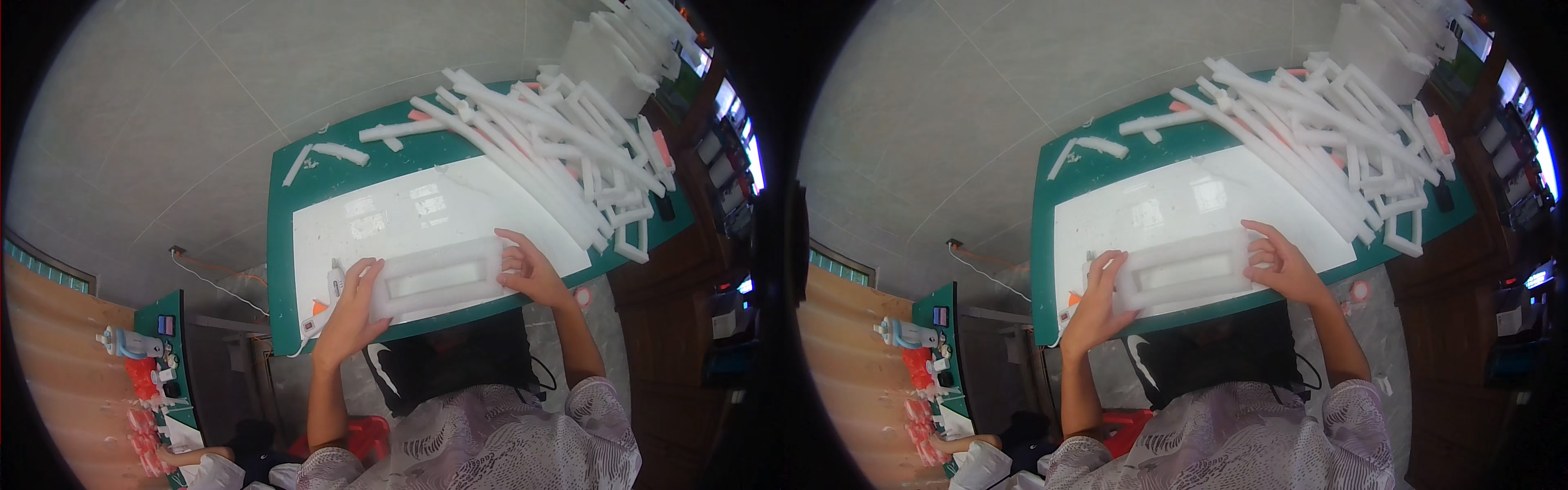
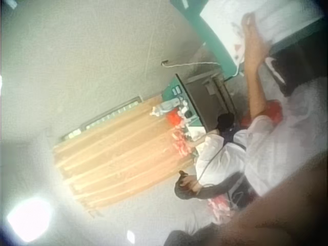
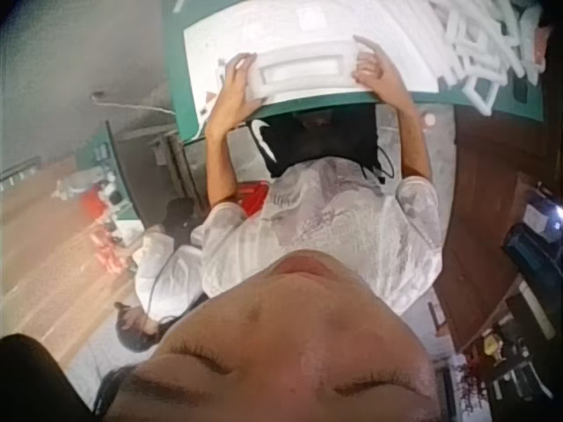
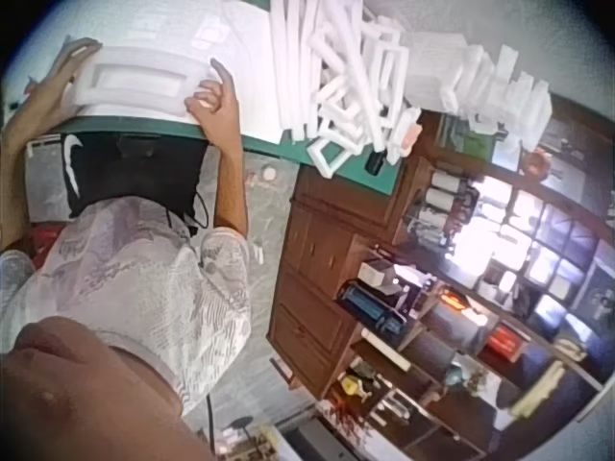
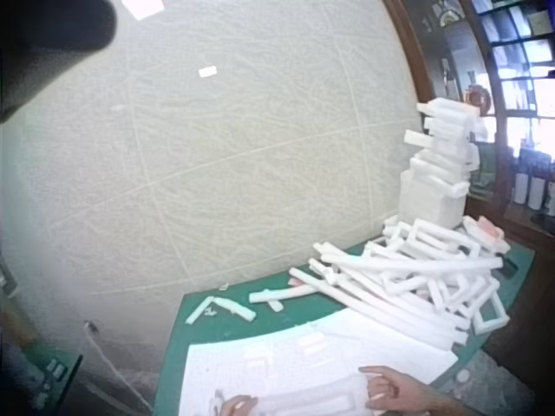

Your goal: Gluing rectangular foam pieces together using a hot glue gun to assemble a structure.

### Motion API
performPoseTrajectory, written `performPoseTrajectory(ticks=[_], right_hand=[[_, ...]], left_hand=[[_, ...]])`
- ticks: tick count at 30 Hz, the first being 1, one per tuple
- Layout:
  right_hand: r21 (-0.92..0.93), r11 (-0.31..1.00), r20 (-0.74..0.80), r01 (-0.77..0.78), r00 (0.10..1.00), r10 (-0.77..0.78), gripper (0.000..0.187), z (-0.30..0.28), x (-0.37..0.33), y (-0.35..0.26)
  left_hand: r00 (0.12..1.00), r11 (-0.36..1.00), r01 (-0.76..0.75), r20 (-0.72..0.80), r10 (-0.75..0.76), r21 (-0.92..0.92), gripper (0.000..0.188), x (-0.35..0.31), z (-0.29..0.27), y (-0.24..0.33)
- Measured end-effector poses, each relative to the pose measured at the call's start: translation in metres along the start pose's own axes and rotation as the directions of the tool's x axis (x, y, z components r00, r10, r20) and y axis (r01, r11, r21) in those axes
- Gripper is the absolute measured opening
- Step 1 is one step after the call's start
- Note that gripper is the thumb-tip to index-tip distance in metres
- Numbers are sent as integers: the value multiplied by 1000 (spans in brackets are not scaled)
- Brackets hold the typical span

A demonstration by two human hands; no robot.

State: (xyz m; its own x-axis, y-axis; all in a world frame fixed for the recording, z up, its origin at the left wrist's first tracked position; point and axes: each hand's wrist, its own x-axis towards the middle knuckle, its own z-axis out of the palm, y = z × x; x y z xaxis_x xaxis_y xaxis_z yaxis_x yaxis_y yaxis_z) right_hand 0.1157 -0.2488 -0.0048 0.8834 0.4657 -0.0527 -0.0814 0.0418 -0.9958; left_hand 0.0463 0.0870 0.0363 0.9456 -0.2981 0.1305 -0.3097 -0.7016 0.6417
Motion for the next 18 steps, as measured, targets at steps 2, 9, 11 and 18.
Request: performPoseTrajectory(ticks=[2, 9, 11, 18], right_hand=[[-28, 1000, 0, 8, 1000, -8, 74, 0, 1, 0], [-23, 998, 5, 57, 998, -57, 68, -3, 1, 12], [-58, 998, 25, 35, 999, -33, 68, -4, 1, 11], [-299, 952, 98, 70, 994, -43, 93, -2, -3, -6]], left_hand=[[1000, 1000, -12, -5, 12, 17, 88, 0, 0, -1], [1000, 1000, -9, 0, 9, 9, 88, 0, 1, -3], [1000, 1000, -17, 3, 17, 7, 87, 0, 0, -4], [1000, 1000, 0, 15, 0, -7, 86, -2, 0, -7]])
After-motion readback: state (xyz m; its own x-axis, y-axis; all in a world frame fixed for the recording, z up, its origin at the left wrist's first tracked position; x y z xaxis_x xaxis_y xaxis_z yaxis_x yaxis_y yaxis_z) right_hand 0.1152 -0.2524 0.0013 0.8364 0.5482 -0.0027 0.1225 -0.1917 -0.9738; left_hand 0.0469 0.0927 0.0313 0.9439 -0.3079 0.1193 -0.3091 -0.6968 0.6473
